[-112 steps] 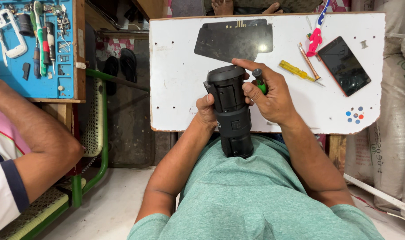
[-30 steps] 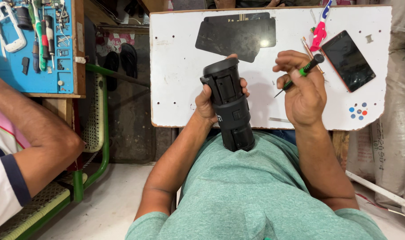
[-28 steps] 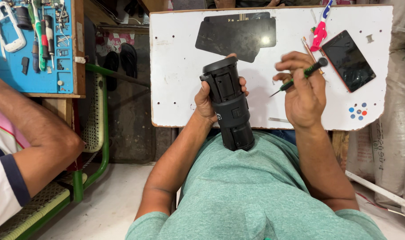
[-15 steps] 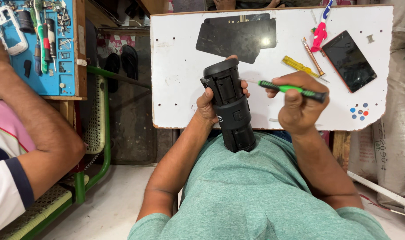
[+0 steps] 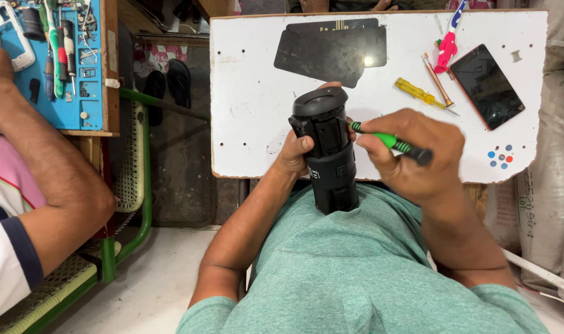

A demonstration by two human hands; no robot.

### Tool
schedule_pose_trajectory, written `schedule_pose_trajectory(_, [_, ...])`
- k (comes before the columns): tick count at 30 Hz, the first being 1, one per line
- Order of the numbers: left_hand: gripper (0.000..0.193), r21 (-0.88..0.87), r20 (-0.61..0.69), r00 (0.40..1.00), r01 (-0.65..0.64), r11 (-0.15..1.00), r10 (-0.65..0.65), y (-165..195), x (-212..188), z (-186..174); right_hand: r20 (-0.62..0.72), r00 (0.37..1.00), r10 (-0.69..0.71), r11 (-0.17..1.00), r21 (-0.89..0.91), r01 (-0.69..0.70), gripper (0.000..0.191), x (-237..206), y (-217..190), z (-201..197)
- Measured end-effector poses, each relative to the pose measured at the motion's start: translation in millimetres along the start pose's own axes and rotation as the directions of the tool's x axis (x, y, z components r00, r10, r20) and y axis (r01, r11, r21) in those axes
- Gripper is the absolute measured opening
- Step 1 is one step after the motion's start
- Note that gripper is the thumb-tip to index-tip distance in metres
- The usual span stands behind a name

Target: The person disassembles a black flashlight by removing the head and rubber ring, then uses a screwdriver to loosen screws on the body. They repeatedly remove and reinsert the head and ring while inspecting the internal components.

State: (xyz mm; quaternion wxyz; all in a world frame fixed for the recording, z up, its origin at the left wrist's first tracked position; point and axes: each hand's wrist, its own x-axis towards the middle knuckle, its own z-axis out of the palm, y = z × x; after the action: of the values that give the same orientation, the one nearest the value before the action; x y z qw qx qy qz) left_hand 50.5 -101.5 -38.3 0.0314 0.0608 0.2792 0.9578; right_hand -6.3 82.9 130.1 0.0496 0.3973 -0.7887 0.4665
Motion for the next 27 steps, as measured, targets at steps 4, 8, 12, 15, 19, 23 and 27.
schedule_pose_trajectory(4, [0.087,0.033,-0.007,0.999,0.039,0.999,-0.039,-2,-7,0,0.121,0.993,-0.009,1.000,0.012,0.007,0.020,12,-2,-13])
schedule_pose_trajectory(8, [0.085,-0.014,-0.040,0.997,0.060,0.998,-0.060,2,-7,8,0.107,0.968,-0.227,0.964,-0.115,0.239,0.021,2,5,-5])
schedule_pose_trajectory(12, [0.089,-0.050,0.014,1.000,0.024,0.998,-0.023,12,-4,20,-0.011,0.878,-0.479,0.868,-0.151,0.472,0.029,-16,17,19])
schedule_pose_trajectory(15, [0.099,-0.105,0.038,0.999,0.029,0.994,-0.026,16,-3,27,-0.065,0.779,-0.623,0.765,-0.255,0.591,0.026,-21,28,37])
schedule_pose_trajectory(19, [0.110,-0.110,0.054,0.998,0.030,0.993,-0.024,16,-2,27,-0.106,0.790,-0.603,0.793,-0.188,0.580,0.031,-30,36,34])
schedule_pose_trajectory(23, [0.115,-0.122,0.044,0.999,0.021,0.992,-0.015,15,4,22,-0.301,0.883,-0.359,0.928,-0.020,0.371,0.032,-50,35,22])
schedule_pose_trajectory(27, [0.113,-0.093,0.064,0.997,-0.024,0.995,0.030,11,7,23,-0.409,0.894,-0.182,0.981,-0.021,0.190,0.029,-60,55,20])
